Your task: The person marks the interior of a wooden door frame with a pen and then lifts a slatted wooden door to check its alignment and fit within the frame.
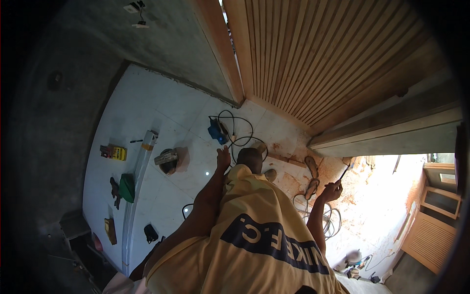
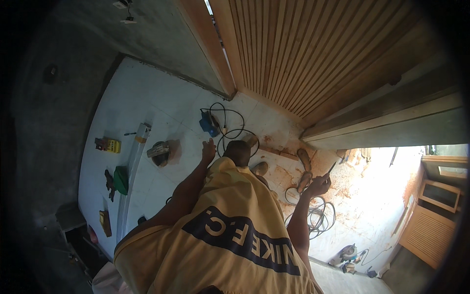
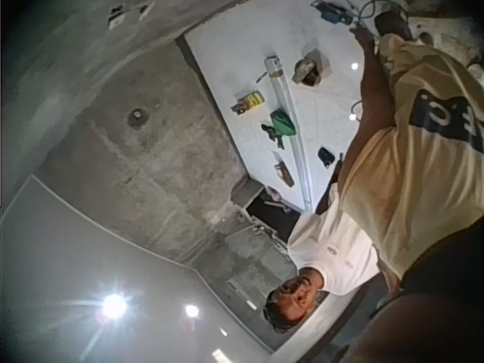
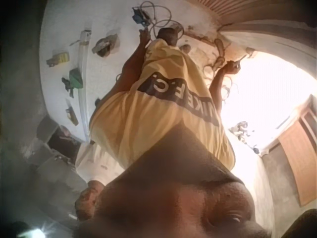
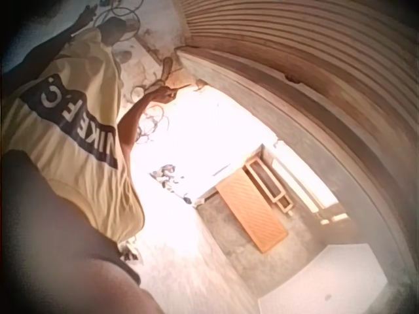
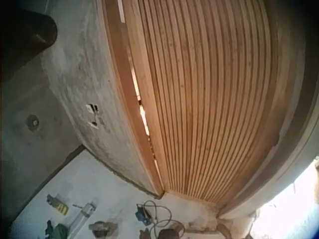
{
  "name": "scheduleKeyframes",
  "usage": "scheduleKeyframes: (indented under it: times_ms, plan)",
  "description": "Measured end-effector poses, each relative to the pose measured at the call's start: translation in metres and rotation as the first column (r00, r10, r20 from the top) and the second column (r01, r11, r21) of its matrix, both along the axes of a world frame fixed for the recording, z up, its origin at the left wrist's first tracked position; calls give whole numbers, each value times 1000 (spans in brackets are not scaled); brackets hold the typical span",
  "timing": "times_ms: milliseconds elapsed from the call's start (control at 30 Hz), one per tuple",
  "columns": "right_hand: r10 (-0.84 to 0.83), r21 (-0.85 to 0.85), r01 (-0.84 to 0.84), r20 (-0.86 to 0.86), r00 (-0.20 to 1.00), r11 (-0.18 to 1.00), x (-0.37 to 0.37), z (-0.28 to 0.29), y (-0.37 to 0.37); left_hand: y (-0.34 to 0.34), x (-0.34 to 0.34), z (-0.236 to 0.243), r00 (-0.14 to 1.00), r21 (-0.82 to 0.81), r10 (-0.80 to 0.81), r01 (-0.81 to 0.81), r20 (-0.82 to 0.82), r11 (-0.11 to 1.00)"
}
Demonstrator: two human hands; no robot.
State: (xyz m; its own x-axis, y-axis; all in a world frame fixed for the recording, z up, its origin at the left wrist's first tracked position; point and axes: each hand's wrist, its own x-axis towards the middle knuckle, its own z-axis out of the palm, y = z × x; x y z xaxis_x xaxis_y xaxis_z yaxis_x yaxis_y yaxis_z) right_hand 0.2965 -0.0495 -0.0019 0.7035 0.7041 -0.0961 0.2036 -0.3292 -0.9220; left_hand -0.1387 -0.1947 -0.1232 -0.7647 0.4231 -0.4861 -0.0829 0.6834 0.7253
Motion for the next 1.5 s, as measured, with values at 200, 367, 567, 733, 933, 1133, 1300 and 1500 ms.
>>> scheduleKeyframes:
  times_ms: [200, 367, 567, 733, 933, 1133, 1300, 1500]
  plan:
    - [4, 21, -4, -35, 999, 1000, -5, 4, 2, -3, -5, -13, 998, 20, -36, 37, -42, 999]
    - [8, 8, -7, -32, 999, 1000, -4, 5, 1, 3, 3, 0, 1000, 66, 0, -1, 13, 998]
    - [9, -14, -10, -12, 1000, 1000, -1, 3, 2, 0, 2, 4, 1000, 87, 7, -9, 15, 996]
    - [-19, 54, 18, 6, 1000, 998, 5, -6, 4, 4, 6, 15, 999, 71, 12, -16, 45, 997]
    - [13, -61, -12, 13, 1000, 998, -3, 6, 0, 2, 6, 21, 1000, 30, 10, -10, 11, 1000]
    - [-22, -19, 23, 57, 998, 1000, 3, -1, 1, 1, 5, 6, 999, 124, -45, 44, 3, 991]
    - [-19, 13, 19, -6, 1000, 1000, -2, 0, -1, -11, -12, -19, 995, 82, -100, 97, 27, 992]
    - [-48, 1, 48, 32, 998, 999, 7, -19, 1, -9, -11, -18, 997, 90, -71, 69, 15, 994]
